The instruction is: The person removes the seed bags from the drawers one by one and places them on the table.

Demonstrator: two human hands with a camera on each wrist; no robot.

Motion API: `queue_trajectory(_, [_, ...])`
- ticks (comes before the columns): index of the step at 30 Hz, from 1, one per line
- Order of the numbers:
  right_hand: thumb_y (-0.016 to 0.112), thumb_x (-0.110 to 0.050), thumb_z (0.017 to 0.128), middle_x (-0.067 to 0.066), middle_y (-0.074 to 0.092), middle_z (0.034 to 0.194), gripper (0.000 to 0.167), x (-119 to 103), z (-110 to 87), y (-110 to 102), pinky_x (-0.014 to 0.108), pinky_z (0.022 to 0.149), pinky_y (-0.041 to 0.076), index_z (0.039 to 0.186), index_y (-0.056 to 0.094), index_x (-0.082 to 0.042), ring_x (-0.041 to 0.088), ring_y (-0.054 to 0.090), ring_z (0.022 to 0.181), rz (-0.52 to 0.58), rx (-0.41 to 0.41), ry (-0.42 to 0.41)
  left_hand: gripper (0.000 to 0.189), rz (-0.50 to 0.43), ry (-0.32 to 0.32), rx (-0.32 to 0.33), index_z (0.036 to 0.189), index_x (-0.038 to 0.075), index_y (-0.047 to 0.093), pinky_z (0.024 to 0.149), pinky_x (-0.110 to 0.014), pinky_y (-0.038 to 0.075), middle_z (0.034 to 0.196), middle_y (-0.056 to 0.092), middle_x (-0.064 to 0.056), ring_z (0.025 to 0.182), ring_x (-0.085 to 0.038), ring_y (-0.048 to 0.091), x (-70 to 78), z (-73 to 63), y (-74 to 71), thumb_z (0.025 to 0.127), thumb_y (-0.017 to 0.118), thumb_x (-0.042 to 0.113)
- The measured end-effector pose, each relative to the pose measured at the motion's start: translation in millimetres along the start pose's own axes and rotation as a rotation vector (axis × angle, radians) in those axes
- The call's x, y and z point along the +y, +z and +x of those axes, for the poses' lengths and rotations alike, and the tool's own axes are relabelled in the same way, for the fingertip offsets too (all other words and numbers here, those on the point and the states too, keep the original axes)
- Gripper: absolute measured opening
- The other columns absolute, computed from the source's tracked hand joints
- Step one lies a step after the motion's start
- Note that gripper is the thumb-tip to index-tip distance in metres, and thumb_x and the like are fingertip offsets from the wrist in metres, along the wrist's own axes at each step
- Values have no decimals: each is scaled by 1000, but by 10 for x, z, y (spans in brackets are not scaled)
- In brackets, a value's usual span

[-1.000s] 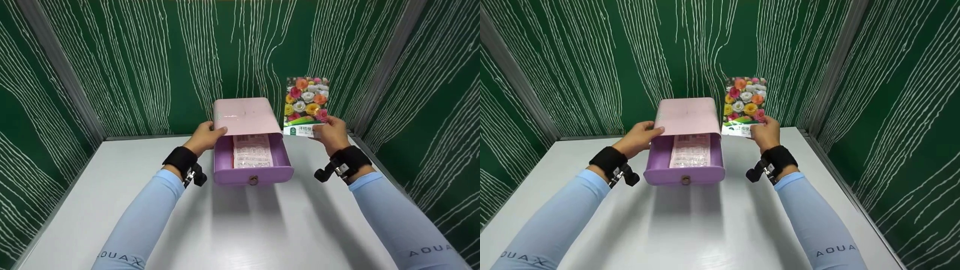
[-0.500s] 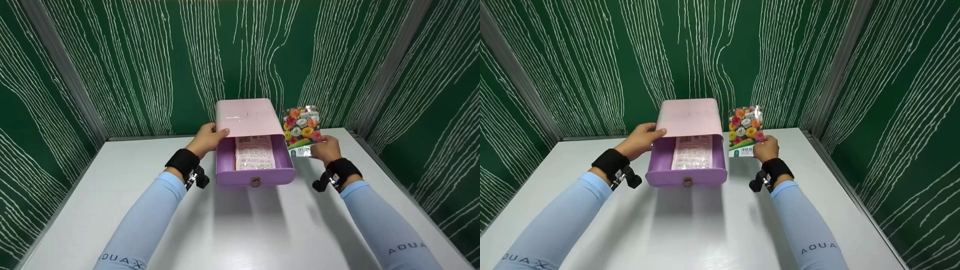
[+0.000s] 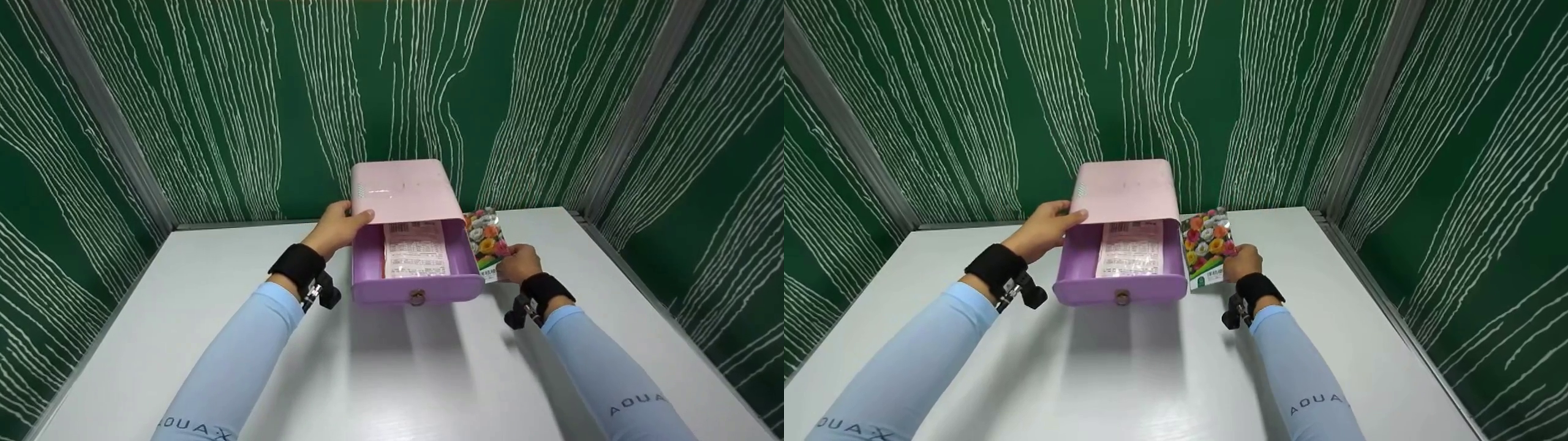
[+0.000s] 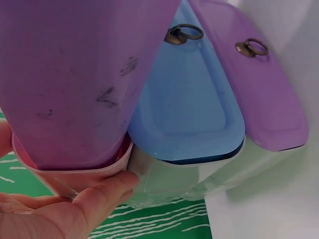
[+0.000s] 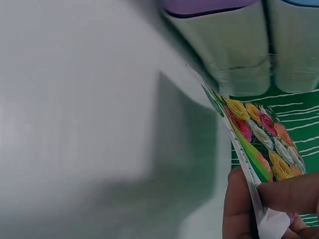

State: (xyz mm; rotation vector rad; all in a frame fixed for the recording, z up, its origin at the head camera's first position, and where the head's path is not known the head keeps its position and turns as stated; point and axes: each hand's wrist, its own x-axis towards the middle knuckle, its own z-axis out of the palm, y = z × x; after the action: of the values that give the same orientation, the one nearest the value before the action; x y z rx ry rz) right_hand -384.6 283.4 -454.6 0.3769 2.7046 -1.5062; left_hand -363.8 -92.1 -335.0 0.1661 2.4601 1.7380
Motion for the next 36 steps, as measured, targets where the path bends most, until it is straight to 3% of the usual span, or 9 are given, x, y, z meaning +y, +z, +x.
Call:
queue_trajectory(4, [66,3,82,36,70,128,47,93,24,54,36,77,60,127,64,19,36,67,100,-103,28,-29,60,2,3,-3,160,-10,40,119,-50,51,155,55,-27,142,-36,59,16,-15,0,114,56,24])
queue_trajectory(8, [69,-3,77,28,75,105,32,300,195,99,40,75,56,105,70,12,34,63,88,-179,74,-110,57,-1,15,-9,158,-10,43,117,-50,52,153,57,-28,139,-36,60,23,-17,5,114,56,23])
queue_trajectory(11, [68,-6,79,31,75,110,37,308,181,120,45,83,59,110,70,13,37,67,94,-228,85,-107,55,4,20,-10,156,-11,45,116,-50,53,150,58,-28,137,-35,61,21,-13,9,114,56,22])
queue_trajectory(13, [66,-3,82,38,71,123,47,178,46,120,52,94,59,123,65,20,44,67,107,-248,55,-60,54,0,18,-9,155,-11,46,115,-50,54,149,59,-28,135,-35,62,20,-10,9,114,56,21])
queue_trajectory(15, [67,-4,83,38,72,123,49,238,77,142,54,94,59,125,65,20,47,69,109,-276,67,-70,53,-5,16,-10,155,-11,47,115,-49,54,149,59,-28,134,-34,62,20,-6,10,113,56,21])
queue_trajectory(16, [67,-5,83,38,72,123,49,270,100,149,53,93,59,126,65,20,47,69,108,-288,65,-73,53,-7,15,-11,154,-11,47,115,-49,54,149,59,-28,134,-34,63,21,-4,11,113,57,21])
queue_trajectory(23, [75,-12,84,19,76,84,13,724,552,254,38,59,52,81,70,0,29,64,68,-381,33,-107,52,1,10,-8,153,-11,49,114,-49,55,149,60,-27,133,-34,63,23,-2,16,113,57,21])
queue_trajectory(31, [76,-14,84,12,74,73,16,803,644,296,35,55,51,83,76,2,24,63,62,-364,-12,-42,51,6,7,-6,152,-10,50,113,-49,55,148,61,-27,130,-31,63,13,2,12,113,58,22])
queue_trajectory(36, [73,-19,87,13,74,75,20,803,626,302,36,54,49,81,73,1,24,62,63,-403,-13,-57,51,34,14,-4,152,-10,51,112,-48,56,147,62,-26,127,-30,63,12,0,-2,113,57,23])
